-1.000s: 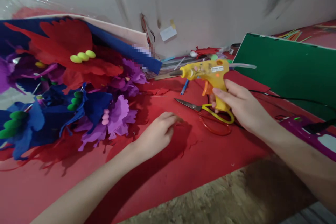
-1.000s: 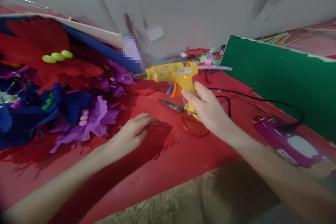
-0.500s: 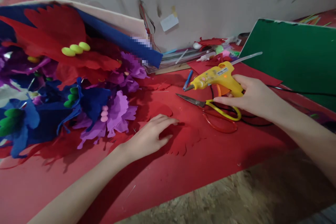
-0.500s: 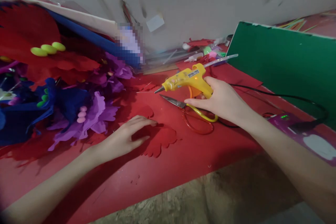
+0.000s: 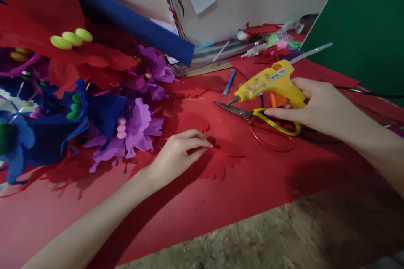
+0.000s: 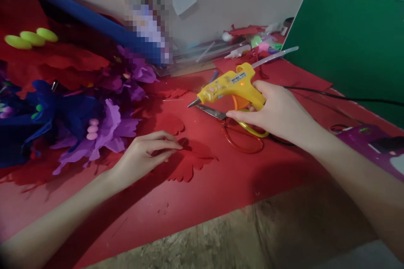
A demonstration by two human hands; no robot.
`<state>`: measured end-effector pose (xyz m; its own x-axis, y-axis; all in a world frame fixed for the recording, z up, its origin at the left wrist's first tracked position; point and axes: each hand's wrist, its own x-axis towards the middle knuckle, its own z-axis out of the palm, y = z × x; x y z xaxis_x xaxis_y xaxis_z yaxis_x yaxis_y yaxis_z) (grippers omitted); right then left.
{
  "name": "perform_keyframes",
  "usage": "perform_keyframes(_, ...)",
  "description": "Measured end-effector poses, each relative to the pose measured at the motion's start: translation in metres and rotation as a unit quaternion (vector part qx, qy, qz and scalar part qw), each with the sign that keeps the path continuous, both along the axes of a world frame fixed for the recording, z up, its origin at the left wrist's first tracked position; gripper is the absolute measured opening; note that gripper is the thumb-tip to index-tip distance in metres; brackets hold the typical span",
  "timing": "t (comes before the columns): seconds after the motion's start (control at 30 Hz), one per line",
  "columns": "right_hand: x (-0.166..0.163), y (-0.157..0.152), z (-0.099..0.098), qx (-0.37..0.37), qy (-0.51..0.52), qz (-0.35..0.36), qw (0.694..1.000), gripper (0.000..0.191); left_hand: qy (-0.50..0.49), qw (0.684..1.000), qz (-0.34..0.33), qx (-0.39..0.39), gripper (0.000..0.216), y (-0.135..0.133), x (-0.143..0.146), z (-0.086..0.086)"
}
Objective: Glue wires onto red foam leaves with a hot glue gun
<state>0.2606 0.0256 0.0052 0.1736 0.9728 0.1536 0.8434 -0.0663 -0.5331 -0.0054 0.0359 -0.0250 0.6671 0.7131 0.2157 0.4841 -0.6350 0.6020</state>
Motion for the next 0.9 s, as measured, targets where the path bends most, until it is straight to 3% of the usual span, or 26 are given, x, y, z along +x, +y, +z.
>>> perform_keyframes(0.17,-0.005,-0.002,-0.005,-0.001,-0.023,0.009,1.000,0.048,-0.010,0.999,0.018,-0.027,0.019,-0.014,-0.010,0.006)
perform_keyframes(0.37,-0.025,-0.009,-0.008,-0.020,-0.077,0.013,0.997,0.056,-0.006,1.000,0.017,-0.019,0.020,-0.025,-0.023,0.001)
perform_keyframes(0.5,-0.037,-0.011,-0.013,-0.010,-0.131,0.032,0.991,0.047,-0.028,1.000,0.003,-0.006,0.023,-0.030,-0.027,-0.001)
perform_keyframes(0.7,-0.040,-0.016,-0.023,0.077,-0.162,0.105,0.978,0.034,-0.026,1.000,-0.008,0.013,0.022,-0.031,-0.031,-0.004)
perform_keyframes(0.9,-0.037,-0.018,-0.028,0.187,-0.244,0.171,0.936,0.026,-0.026,0.999,-0.015,0.018,0.021,-0.030,-0.032,-0.008)
